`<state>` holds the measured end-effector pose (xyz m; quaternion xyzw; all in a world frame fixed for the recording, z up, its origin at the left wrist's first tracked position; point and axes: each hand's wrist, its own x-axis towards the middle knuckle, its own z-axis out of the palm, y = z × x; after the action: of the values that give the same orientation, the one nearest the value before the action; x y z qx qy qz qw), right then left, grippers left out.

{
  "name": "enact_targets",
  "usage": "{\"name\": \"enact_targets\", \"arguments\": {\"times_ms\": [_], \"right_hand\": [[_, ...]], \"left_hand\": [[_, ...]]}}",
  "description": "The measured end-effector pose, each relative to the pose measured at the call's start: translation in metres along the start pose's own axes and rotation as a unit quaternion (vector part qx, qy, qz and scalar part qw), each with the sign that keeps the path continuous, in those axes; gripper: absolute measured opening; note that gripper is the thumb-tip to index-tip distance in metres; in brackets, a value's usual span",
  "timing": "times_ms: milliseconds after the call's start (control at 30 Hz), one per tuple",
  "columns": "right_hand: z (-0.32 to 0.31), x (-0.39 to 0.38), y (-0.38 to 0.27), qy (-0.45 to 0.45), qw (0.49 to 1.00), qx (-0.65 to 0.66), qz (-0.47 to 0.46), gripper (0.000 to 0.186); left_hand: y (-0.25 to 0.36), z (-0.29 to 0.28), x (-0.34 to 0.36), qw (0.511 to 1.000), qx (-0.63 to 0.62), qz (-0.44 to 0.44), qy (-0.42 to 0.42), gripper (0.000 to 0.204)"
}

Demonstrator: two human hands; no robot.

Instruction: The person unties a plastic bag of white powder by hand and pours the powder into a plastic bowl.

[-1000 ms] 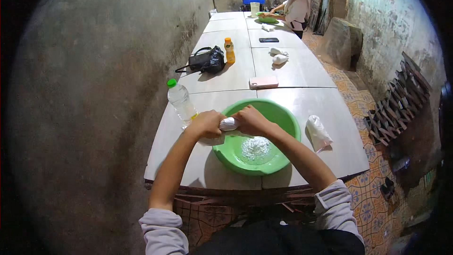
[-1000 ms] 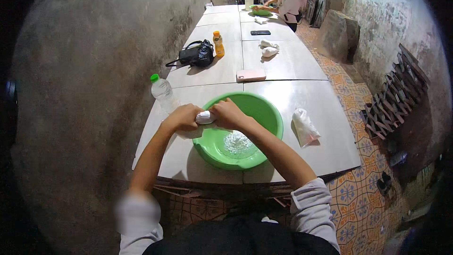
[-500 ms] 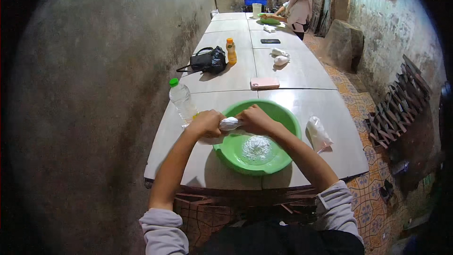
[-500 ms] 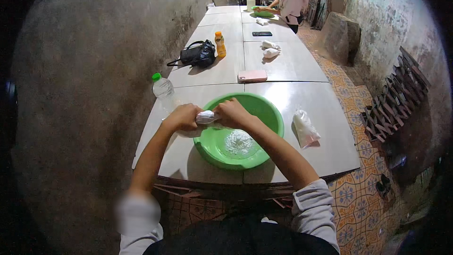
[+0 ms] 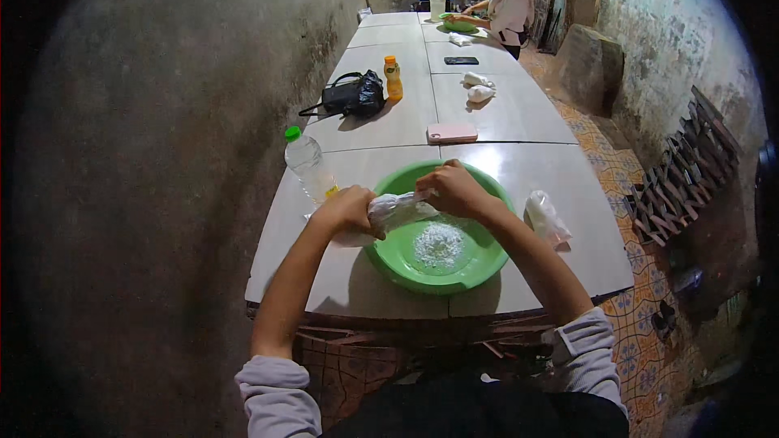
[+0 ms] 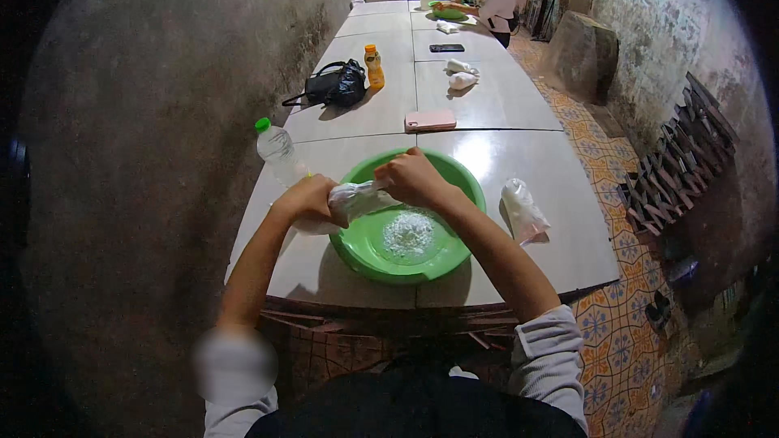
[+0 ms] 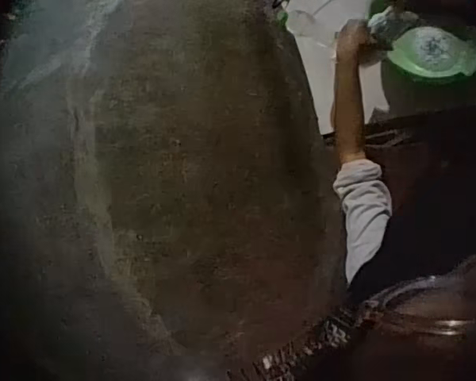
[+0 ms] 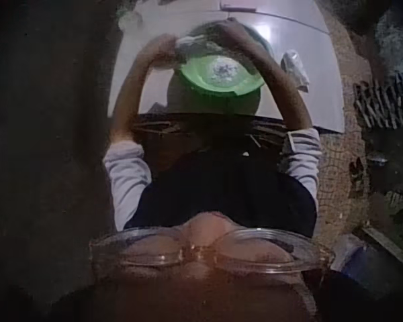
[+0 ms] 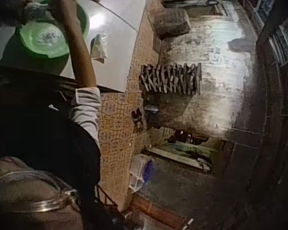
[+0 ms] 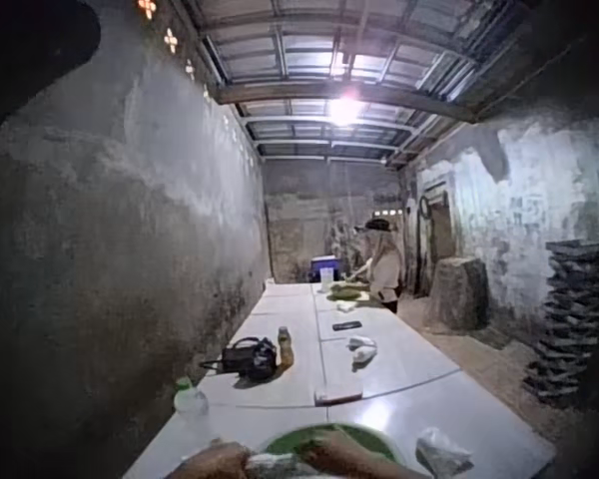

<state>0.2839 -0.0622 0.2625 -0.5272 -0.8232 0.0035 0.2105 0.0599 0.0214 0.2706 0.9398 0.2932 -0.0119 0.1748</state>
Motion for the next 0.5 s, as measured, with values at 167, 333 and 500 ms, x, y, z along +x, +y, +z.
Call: {"name": "enact_targets", "arguments": {"times_ms": [167, 333, 500], "right_hand": [[0.002, -0.001, 0.000, 0.014, 1.000, 0.007, 0.013, 0.013], [0.001, -0.005, 0.002, 0.004, 0.999, 0.018, 0.031, 0.013], [0.008, -0.007, 0.006, 0.038, 0.998, 0.034, 0.029, 0.011]], "left_hand": [[0.000, 0.002, 0.007, 0.995, 0.097, -0.022, 0.026, 0.025], [0.009, 0.001, 0.005, 0.996, 0.084, -0.013, 0.038, 0.027], [0.017, -0.001, 0.003, 0.996, 0.080, -0.015, 0.031, 0.032]]}}
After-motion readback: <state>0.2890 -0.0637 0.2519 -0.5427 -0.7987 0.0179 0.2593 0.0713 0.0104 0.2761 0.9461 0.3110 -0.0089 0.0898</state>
